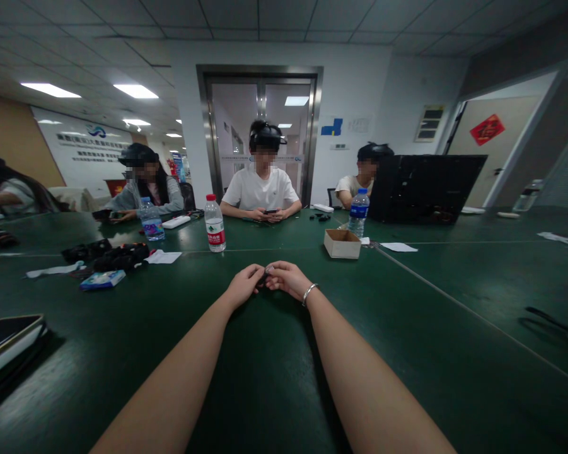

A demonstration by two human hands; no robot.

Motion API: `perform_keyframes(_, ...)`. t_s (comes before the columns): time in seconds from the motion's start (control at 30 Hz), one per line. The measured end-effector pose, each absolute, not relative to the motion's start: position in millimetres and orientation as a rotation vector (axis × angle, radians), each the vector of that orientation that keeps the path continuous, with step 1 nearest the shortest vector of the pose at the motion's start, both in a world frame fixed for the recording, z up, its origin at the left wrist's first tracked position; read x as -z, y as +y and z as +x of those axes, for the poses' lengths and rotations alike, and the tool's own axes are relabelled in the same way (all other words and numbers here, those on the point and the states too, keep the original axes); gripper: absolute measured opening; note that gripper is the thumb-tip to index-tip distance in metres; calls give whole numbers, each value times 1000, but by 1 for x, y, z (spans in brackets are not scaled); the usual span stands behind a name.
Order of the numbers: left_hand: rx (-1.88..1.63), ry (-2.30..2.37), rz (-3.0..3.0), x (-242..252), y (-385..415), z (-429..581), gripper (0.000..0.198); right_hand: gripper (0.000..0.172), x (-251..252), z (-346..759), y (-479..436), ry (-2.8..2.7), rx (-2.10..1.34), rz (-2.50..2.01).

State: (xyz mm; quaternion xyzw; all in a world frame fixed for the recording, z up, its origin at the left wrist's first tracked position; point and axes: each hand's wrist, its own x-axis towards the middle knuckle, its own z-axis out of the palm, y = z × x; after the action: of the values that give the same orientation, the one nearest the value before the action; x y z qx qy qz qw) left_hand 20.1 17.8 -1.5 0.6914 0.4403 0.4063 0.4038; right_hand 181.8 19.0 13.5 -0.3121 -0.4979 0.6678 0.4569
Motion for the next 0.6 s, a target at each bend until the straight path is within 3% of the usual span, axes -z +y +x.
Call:
perform_keyframes(0.37, -1006, 1106, 1558, -4, 12, 21, 32, 34, -19, 185, 13, -1186, -1687, -740)
perform_keyframes(0.6, -1111, 1281, 1311, -57, -16, -24, 31, 24, -16, 189, 16, -1151, -1692, -738)
